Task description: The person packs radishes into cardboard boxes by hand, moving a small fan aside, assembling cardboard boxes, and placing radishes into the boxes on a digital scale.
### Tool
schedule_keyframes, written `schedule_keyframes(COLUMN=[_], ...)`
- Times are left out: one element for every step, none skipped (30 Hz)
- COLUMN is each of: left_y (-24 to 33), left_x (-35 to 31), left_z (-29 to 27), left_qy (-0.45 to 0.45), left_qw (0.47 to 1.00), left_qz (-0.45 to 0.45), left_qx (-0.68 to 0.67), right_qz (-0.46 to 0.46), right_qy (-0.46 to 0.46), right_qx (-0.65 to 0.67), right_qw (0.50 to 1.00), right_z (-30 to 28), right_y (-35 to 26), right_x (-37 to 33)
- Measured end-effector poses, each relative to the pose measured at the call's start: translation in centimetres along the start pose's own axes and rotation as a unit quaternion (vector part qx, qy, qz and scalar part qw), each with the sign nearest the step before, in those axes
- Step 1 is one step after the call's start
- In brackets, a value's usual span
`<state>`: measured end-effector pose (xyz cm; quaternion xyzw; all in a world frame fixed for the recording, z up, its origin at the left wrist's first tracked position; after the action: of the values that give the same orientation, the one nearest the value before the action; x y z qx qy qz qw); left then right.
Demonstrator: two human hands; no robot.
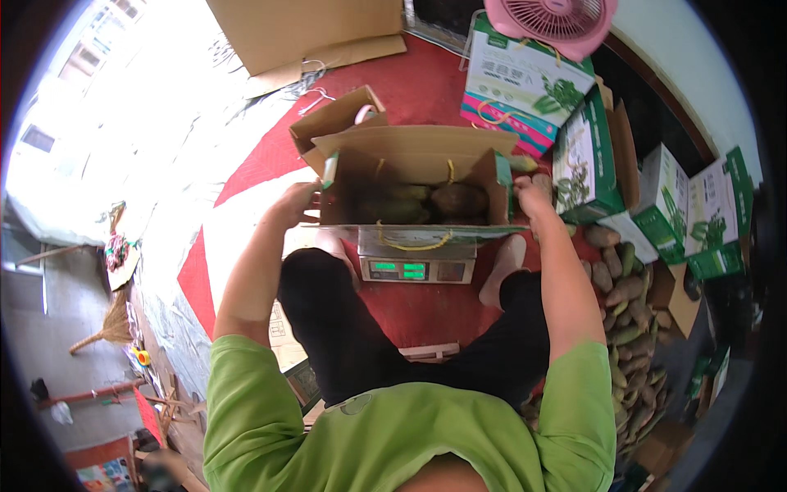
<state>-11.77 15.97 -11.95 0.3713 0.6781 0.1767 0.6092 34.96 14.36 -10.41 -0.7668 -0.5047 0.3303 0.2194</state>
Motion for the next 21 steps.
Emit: schedule_keyframes(left_y=[-0.2,-0.8,-1.3,-1.7,-1.3,-1.2,-1.3,-1.4,-2.6,-4.7,-4.7,-4.7,-5.8,-7.0,-8.8,-10.0,-9.6,-9.1,-10.8,-12.8,-14.6], left_x=[0.0,0.5,1.1,1.7,1.5,2.0,2.6,3.1,3.1,3.0,3.1,3.1,2.7,2.3,2.4,2.2,0.8,-1.2,-2.4,-3.3,-4.2], left_z=[0.0,0.0,-0.2,-0.1,0.6,1.1,1.3,1.2,-0.4,-2.9,-3.2,-3.5,-4.7,-6.3,-8.2,-9.4,-9.9,-10.9,-12.5,-14.4,-16.0], left_qy=[0.014,0.025,0.034,0.040,0.044,0.037,0.041,0.052,0.087,0.110,0.109,0.107,0.121,0.138,0.129,0.097,0.115,0.140,0.139,0.138,0.105], left_qw=[1.000,0.999,0.999,0.998,0.997,0.995,0.993,0.993,0.989,0.982,0.982,0.982,0.977,0.970,0.967,0.957,0.958,0.957,0.944,0.929,0.917], left_qz=[0.000,-0.001,0.005,0.009,0.024,0.036,0.041,0.031,0.020,0.019,0.027,0.034,0.035,0.036,0.044,0.041,0.044,0.047,0.048,0.045,0.053], left_qx=[-0.014,-0.029,-0.035,-0.041,-0.062,-0.084,-0.102,-0.106,-0.121,-0.149,-0.152,-0.154,-0.175,-0.195,-0.217,-0.269,-0.260,-0.251,-0.295,-0.339,-0.381], right_qz=[0.013,0.028,0.016,0.023,0.034,0.043,0.054,0.066,0.085,0.111,0.077,0.045,0.045,0.054,0.062,0.064,0.042,0.018,0.017,-0.004,-0.028], right_qy=[0.014,0.029,0.022,0.004,-0.014,-0.033,-0.056,-0.081,-0.106,-0.140,-0.151,-0.161,-0.174,-0.168,-0.161,-0.167,-0.186,-0.210,-0.226,-0.255,-0.281], right_qx=[0.009,0.016,0.011,0.067,0.119,0.170,0.220,0.269,0.291,0.267,0.308,0.350,0.340,0.329,0.318,0.308,0.285,0.262,0.254,0.236,0.220], right_qw=[1.000,0.999,1.000,0.997,0.992,0.984,0.972,0.958,0.947,0.947,0.936,0.922,0.923,0.928,0.932,0.934,0.940,0.942,0.940,0.938,0.934], right_z=[0.2,0.2,0.6,0.9,1.1,1.2,1.7,2.7,3.9,5.1,4.8,4.5,4.7,4.9,5.6,6.0,6.2,6.9,8.0,9.2,10.6], right_y=[0.0,0.7,1.6,4.0,6.9,9.2,10.7,10.8,8.6,3.8,1.9,0.3,-2.3,-5.9,-8.3,-9.3,-10.1,-11.5,-14.0,-17.6,-20.7], right_x=[0.2,0.8,1.9,3.6,5.5,7.1,8.2,8.6,7.8,5.2,4.6,4.1,3.0,1.5,0.7,0.8,1.5,2.0,0.7,-2.0,-4.1])
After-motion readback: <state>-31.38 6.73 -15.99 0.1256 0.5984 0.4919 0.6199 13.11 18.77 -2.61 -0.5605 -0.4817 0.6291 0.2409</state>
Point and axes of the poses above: each hand's wrist, its own x-axis towards the middle knuckle, its own z-axis out of the palm, y = z × x, the point moved 8 cm from there along x, towards the middle knuckle
